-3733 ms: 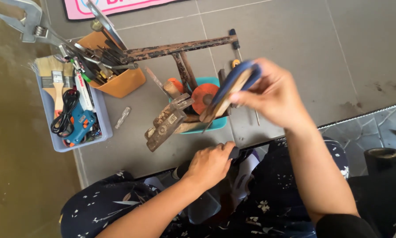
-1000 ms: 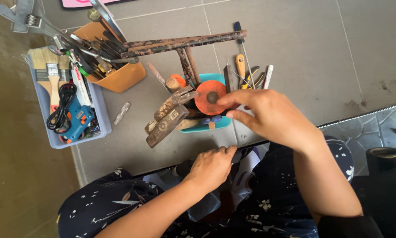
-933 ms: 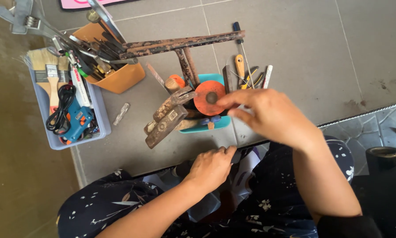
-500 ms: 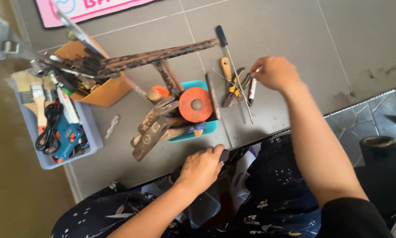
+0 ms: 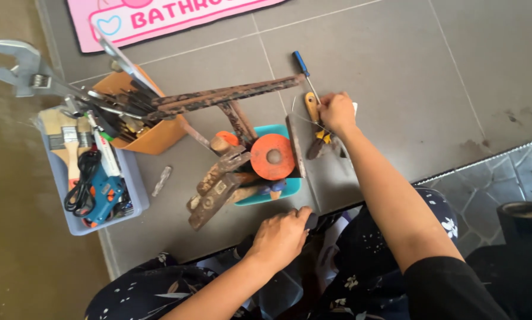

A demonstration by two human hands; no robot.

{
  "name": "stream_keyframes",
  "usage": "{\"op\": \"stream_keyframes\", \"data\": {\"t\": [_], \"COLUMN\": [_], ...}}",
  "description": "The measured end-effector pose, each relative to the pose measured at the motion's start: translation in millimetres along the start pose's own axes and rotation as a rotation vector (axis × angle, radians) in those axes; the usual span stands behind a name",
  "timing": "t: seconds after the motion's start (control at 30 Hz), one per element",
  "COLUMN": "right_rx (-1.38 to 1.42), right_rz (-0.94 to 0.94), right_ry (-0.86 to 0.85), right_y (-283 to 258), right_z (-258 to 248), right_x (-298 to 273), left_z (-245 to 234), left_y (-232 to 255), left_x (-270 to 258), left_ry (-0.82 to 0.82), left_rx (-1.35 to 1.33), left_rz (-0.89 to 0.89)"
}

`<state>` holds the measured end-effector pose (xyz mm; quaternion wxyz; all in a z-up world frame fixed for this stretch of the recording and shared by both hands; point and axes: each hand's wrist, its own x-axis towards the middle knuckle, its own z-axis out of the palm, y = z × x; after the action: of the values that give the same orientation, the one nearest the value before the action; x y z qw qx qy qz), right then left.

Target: Organizing and cleaning various hand tools into containers.

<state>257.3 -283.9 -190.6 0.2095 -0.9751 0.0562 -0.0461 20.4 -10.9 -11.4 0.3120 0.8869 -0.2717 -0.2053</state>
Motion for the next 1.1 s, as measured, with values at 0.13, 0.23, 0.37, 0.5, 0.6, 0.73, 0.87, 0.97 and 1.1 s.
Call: {"op": "stream_keyframes", "data": {"t": [0.13, 0.23, 0.37, 0.5, 0.6, 0.73, 0.87, 0.97, 1.1], "right_rx": [0.233, 0.472, 0.745, 0.886, 0.969, 1.056, 1.219, 1.266, 1.262], "right_rz": [0.21, 0.15, 0.052, 0.038, -0.016, 0.042, 0.036, 0.022, -0.028], "right_ry": [-0.008, 0.101, 0.096, -0.053, -0.365, -0.507, -0.458, -0.327, 0.058], "right_y": [-26, -57, -88, -99, -111, -136, -135, -129, -112], "right_z": [-35, -90, -160, -201, -201, -169, -171, -197, -242], "right_x": [11, 9, -21, -74, -123, -174, -182, -171, -144], "left_z": [-14, -12, 20, 40, 43, 40, 24, 30, 41], "left_y": [1, 2, -10, -13, -7, 10, 24, 25, 25], "left_x": [-1, 1, 1, 0, 3, 4, 3, 0, -9], "left_ry": [0.02, -0.056, 0.185, 0.387, 0.464, 0.429, 0.338, 0.369, 0.302], "left_rx": [-0.044, -0.107, -0.487, -0.773, -0.927, -1.073, -0.796, -0.693, -0.534], "left_rz": [-0.031, -0.216, -0.327, -0.261, -0.08, 0.095, -0.199, -0.116, -0.075]}}
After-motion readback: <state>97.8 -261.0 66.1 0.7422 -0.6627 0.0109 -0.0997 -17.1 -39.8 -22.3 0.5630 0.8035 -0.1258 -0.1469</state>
